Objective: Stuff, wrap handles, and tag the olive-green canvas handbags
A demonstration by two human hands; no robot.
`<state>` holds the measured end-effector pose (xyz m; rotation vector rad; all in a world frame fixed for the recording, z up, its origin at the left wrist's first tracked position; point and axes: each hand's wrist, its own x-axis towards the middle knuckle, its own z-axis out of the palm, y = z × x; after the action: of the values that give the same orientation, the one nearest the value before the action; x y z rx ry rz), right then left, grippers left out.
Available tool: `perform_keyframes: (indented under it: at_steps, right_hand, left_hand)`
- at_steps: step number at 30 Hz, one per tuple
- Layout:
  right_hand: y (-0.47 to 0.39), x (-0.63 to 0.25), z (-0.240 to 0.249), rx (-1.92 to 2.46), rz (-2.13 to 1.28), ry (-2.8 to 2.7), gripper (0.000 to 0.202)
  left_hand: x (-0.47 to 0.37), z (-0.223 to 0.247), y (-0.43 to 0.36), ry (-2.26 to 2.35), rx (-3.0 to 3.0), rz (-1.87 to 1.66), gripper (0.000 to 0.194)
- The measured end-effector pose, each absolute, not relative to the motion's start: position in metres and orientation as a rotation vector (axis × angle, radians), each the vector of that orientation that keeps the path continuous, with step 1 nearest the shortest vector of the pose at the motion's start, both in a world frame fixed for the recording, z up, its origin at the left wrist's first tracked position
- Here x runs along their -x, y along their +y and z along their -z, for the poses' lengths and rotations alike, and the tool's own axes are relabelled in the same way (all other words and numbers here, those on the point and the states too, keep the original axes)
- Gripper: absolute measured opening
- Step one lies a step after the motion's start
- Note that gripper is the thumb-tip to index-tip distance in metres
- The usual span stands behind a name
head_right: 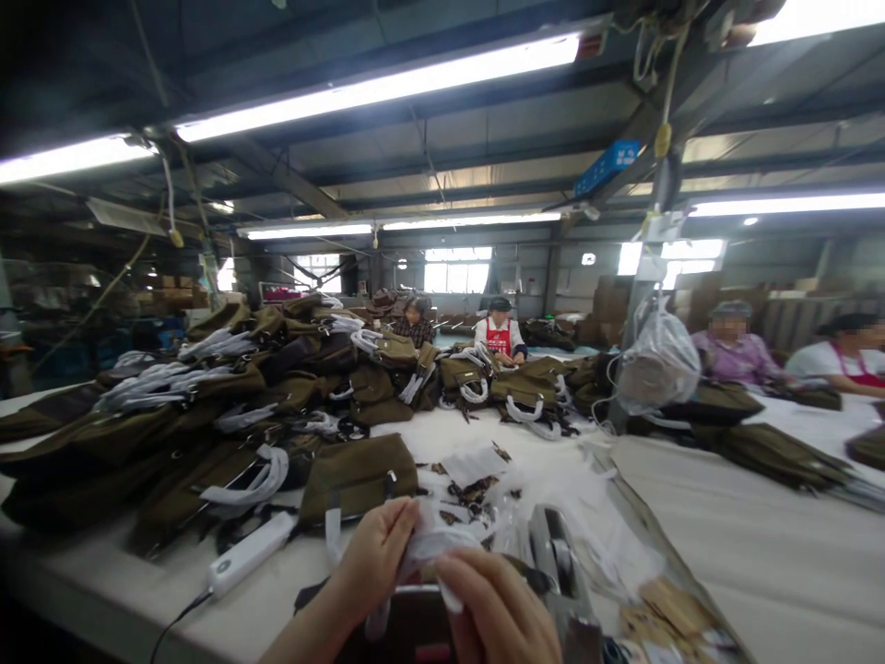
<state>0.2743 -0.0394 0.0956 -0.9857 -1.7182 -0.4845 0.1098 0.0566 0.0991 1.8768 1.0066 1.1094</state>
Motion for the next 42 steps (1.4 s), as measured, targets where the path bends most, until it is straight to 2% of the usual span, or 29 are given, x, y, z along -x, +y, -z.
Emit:
perform_keyframes:
  at_steps: [4, 7, 9, 12, 19, 22, 30, 37, 42]
  right_hand:
    - [-0.013, -0.272, -0.123, 1.127, -0.017, -1.745, 0.026]
    - [0.008, -0.265, -0.126, 1.239, -0.417, -1.692, 0.026]
    - [0.016, -0.260, -0.123, 1.307, -0.568, -1.588, 0.026]
    - [0.020, -0.259, -0.120, 1.343, -0.599, -1.479, 0.027]
    - [0.016, -0.262, -0.126, 1.319, -0.623, -1.397, 0.027]
    - [0.012, -0.261, -0.129, 1.320, -0.633, -1.403, 0.021]
    - [0.002, -0.256, -0.126, 1.157, -0.561, -1.524, 0.012]
    - [-0.008, -0.246, -0.114, 1.188, 0.370, -1.821, 0.022]
    - [-0.004, -0.247, -0.103, 1.174, 0.521, -1.932, 0.018]
  left_hand:
    - [-0.111, -0.111, 0.053, 1.047, -1.937, -1.205, 0.049]
    - [-0.112, -0.116, 0.052, 1.025, -1.922, -1.211, 0.051]
    - [-0.113, -0.116, 0.051, 1.015, -1.904, -1.212, 0.051]
    - [-0.113, -0.113, 0.050, 1.020, -1.945, -1.216, 0.046]
    - [-0.111, -0.111, 0.042, 0.958, -2.120, -1.175, 0.016]
    - [-0.113, -0.106, 0.042, 0.948, -2.076, -1.176, 0.019]
    - [-0.114, -0.091, 0.046, 0.687, -1.837, -1.135, 0.040]
    - [-0.109, -0.095, 0.052, 0.651, -1.908, -0.955, 0.052]
    - [-0.111, -0.091, 0.055, 0.781, -2.016, -0.954, 0.053]
